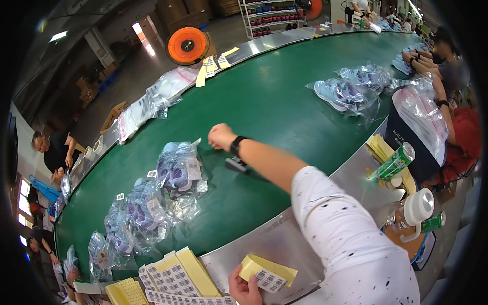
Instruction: The person applies barcode stickers to plastic bags containing shoes on a conveyor belt. They peel individual labels from a sheet and affix them to the packaging as the items move along the line.
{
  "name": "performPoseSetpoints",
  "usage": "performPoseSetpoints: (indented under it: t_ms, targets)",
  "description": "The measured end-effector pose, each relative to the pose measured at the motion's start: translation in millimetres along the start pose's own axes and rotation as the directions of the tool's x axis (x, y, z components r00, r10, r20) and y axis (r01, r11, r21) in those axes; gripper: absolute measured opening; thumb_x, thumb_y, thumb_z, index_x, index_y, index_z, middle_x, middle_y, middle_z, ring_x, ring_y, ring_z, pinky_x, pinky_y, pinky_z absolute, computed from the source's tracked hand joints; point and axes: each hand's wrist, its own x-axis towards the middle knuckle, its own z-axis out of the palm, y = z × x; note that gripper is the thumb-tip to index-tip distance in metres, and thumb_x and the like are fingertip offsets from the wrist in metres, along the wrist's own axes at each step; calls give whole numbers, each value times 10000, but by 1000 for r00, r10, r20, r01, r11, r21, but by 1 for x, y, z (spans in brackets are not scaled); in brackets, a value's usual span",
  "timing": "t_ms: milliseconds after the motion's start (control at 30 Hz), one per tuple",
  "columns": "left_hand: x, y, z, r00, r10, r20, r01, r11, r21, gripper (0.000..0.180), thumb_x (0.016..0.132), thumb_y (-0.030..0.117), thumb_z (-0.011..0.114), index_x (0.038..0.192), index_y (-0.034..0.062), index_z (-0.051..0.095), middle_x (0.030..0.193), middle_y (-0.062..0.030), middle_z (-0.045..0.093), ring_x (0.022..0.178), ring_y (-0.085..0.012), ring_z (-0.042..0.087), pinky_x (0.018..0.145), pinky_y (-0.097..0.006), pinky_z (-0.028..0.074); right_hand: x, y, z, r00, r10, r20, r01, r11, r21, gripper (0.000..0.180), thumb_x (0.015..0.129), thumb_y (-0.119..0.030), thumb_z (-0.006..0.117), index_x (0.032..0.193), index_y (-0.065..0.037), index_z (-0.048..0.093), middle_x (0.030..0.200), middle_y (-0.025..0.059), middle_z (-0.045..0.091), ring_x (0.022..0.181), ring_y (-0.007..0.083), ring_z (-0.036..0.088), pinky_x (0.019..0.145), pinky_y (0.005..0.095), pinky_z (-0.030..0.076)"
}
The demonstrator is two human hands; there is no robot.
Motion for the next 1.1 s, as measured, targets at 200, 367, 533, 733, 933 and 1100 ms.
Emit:
performPoseSetpoints:
  t_ms: [200,367,533,733,933,1100]
  targets:
    - [-3,21,-4,994,110,-26,-111,993,-39,414,886,-8,545,1278,-21,412,1131,-143,562,994,-191,557,851,-283,451,-50,-29,-166,954,-296,50,221,580,-784,69,703,-58,599,734,3,607,755,149,632,703,267,623,632,380,518]
    - [-8,42,1,997,36,-65,-37,999,-20,398,894,17,550,1267,-23,418,1148,-163,550,1005,-217,545,879,-311,441,-103,-53,-288,826,-532,-187,-178,69,-982,165,702,-101,580,822,-14,651,993,191,577,958,353,553,798,442,478]
    - [-7,42,3,997,62,-49,-61,998,21,425,884,22,572,1271,-26,405,1170,-184,536,1031,-229,534,895,-329,441,-134,-30,-335,851,-515,-106,-243,-207,-948,197,654,-137,628,839,-75,655,921,166,552,912,332,545,735,433,468]
    - [-9,46,5,978,180,-109,-182,983,-8,475,841,44,648,1254,-23,422,1119,-168,563,992,-226,558,878,-330,462,-119,-23,-319,715,-629,-306,-486,-133,-864,154,800,-159,528,851,-140,672,949,104,622,992,267,559,847,454,362]
    - [-2,36,0,966,210,-153,-216,976,-25,505,827,45,665,1259,-31,416,1125,-169,561,987,-224,561,852,-328,474,-107,-38,-251,912,-379,-159,-225,-137,-965,167,782,-133,542,855,-131,692,891,92,686,864,268,650,756,488,427]
    - [-12,46,7,956,260,-135,-267,963,-38,419,865,93,618,1233,-29,460,1100,-174,574,956,-226,567,820,-329,475,-133,-21,-145,698,-625,349,666,390,-636,362,672,-19,502,1025,13,572,972,198,617,852,341,608,740,419,489]
